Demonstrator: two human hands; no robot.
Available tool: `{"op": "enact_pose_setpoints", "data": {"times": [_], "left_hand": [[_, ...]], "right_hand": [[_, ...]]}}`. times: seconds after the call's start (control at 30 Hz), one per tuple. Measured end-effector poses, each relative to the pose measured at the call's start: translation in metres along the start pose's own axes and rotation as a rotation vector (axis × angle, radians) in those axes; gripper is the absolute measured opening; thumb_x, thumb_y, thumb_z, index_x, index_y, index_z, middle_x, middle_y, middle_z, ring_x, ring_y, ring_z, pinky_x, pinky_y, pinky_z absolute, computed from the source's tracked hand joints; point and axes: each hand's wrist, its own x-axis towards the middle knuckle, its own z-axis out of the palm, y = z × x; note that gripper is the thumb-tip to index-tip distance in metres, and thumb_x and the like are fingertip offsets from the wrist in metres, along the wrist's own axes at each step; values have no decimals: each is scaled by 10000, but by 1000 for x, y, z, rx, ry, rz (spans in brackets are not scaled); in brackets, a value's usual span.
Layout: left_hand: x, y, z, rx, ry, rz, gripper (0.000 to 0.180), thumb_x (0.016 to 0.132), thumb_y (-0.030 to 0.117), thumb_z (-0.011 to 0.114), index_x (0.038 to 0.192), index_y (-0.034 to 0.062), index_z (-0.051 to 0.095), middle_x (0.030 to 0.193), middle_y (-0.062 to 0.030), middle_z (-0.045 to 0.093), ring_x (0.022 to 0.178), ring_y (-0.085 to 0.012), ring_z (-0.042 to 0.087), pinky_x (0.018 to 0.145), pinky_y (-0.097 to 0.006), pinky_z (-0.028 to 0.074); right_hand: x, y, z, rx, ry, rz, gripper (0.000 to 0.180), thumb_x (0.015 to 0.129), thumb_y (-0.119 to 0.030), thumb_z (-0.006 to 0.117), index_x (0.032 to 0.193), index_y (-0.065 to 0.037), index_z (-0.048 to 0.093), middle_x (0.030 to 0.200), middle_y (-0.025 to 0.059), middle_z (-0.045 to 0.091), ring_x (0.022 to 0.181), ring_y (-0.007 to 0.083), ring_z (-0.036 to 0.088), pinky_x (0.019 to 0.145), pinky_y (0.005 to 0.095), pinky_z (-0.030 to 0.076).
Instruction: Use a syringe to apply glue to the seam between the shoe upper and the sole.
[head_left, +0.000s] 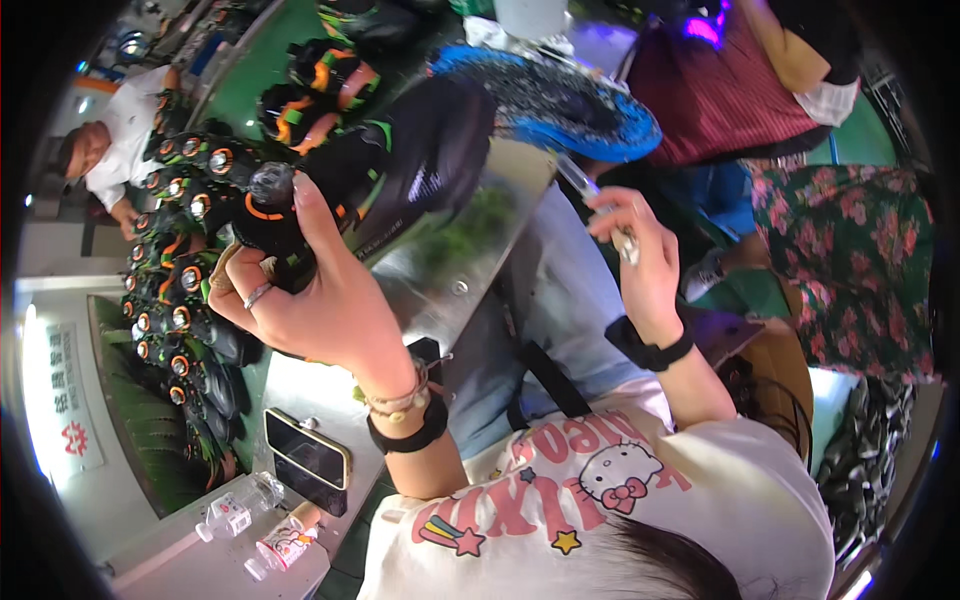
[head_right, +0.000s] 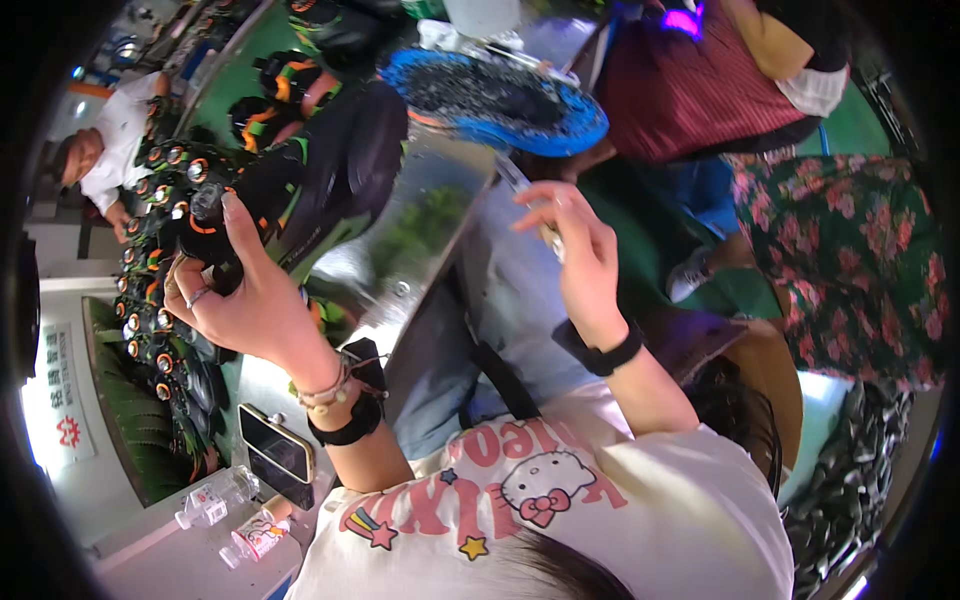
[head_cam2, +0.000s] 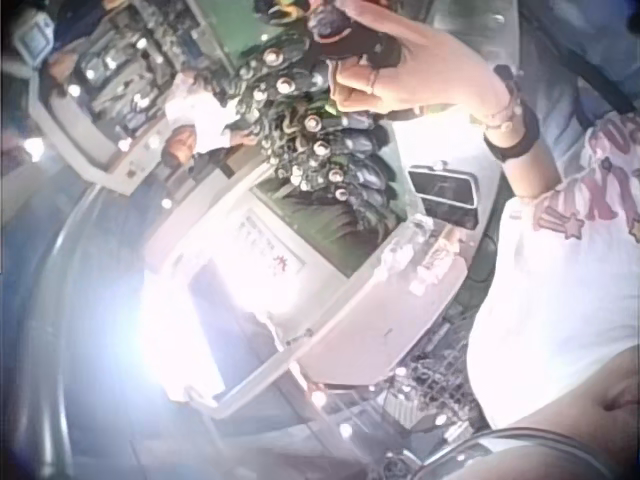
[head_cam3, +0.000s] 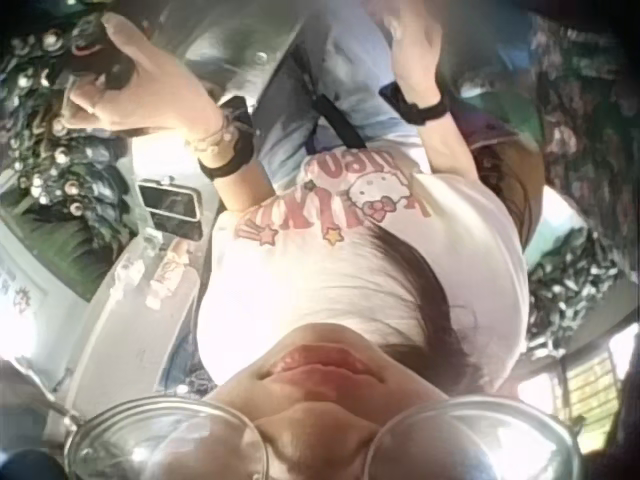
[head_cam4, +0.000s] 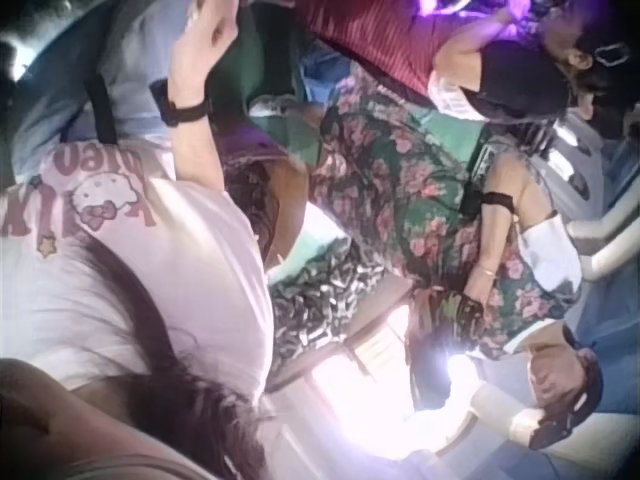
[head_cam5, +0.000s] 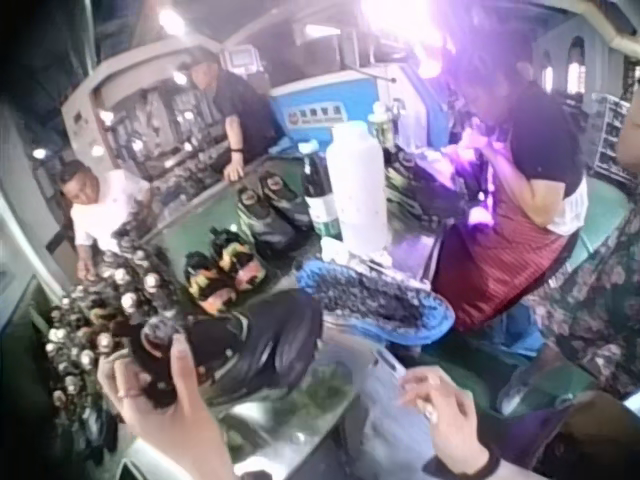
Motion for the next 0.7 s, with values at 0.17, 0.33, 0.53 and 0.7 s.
{"op": "enact_pose_setpoints", "data": {"times": [0.17,0.33,0.53,0.7], "left_hand": [[6,11,11,577,-407,65,537,891,529,623,999,4,593,858,-154,666,831,-315,668,969,-567,341],[-24,-2,-8,664,-732,190,437,905,452,633,906,15,606,523,-86,621,603,-310,679,986,-502,378],[-9,34,-9,397,-987,13,411,907,372,654,776,-17,667,666,-197,663,665,-359,678,598,-402,527],[-36,46,8,-144,-869,12,296,950,249,599,939,-41,655,826,-191,702,661,-356,674,629,-394,533]], "right_hand": [[-15,2,-6,-2,6,10,493,1043,-236,374,766,67,647,1104,94,622,876,141,538,793,290,414],[-14,-1,-18,8,-15,6,499,1036,-241,391,741,68,649,1086,95,621,926,155,543,798,291,412],[-12,-5,-25,-63,-111,-39,513,1036,-242,383,727,59,661,1078,112,618,944,179,541,823,311,415],[-9,-7,-23,67,-124,-90,586,1061,-292,302,727,41,650,1076,166,594,958,231,543,888,359,404]]}}
